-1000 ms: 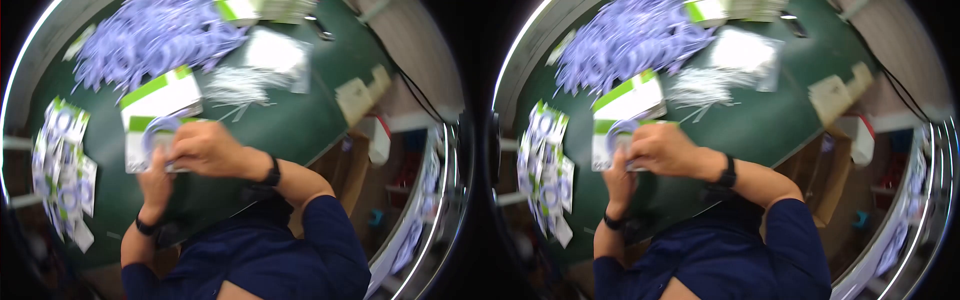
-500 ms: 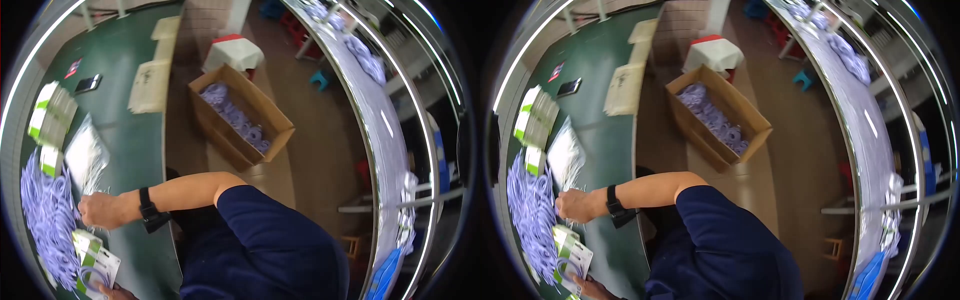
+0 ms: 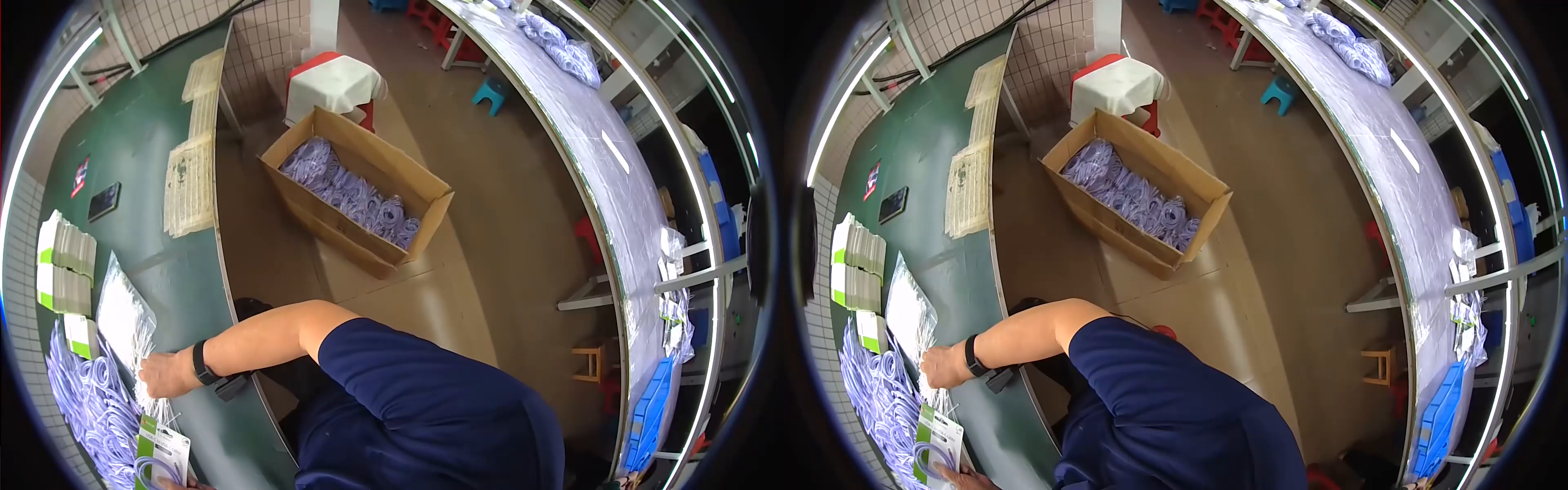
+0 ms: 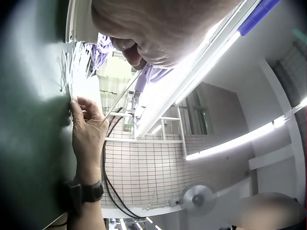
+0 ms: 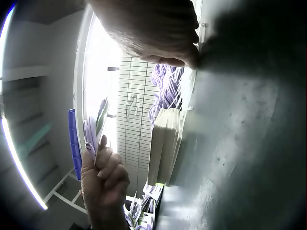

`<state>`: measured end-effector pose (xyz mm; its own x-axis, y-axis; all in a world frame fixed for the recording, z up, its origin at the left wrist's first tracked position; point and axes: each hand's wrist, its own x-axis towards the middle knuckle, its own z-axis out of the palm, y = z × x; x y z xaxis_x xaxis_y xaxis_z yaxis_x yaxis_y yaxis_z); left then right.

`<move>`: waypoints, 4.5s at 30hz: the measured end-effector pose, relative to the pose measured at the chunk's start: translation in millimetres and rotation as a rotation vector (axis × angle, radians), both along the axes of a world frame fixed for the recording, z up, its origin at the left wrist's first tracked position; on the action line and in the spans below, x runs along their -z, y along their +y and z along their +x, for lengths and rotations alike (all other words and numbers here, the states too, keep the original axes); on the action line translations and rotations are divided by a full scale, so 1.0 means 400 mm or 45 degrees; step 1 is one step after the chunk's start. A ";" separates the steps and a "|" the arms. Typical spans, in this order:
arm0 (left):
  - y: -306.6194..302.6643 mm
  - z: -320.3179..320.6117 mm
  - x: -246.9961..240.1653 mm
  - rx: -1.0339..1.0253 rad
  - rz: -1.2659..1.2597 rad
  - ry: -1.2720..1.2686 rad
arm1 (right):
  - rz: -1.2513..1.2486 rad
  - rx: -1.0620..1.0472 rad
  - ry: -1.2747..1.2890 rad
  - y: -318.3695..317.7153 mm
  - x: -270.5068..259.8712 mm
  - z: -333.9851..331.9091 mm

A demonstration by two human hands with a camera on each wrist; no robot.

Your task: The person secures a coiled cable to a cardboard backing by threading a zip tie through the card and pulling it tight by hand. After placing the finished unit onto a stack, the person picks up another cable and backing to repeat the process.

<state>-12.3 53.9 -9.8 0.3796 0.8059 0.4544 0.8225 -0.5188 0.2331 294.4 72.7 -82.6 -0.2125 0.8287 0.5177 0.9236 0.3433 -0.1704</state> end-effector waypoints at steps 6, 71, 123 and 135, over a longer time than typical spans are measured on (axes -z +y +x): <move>-0.008 0.017 -0.010 -0.018 -0.073 -0.036 | 0.031 -0.007 -0.005 -0.001 -0.006 0.004; -0.182 -0.083 0.047 0.039 -0.246 -1.304 | 0.056 -0.466 1.124 -0.035 -0.244 -0.068; -0.217 -0.113 -0.029 0.804 0.404 -0.267 | -0.523 -1.348 1.324 -0.099 -0.328 -0.244; -0.209 -0.101 -0.026 0.840 0.504 -0.320 | -0.539 -1.336 1.268 -0.104 -0.324 -0.261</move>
<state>-52.6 -29.7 0.5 0.5693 0.2131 0.7940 0.2654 -0.9617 0.0679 189.8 31.3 47.1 -0.5026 0.6485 0.5717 -0.2524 0.5223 -0.8145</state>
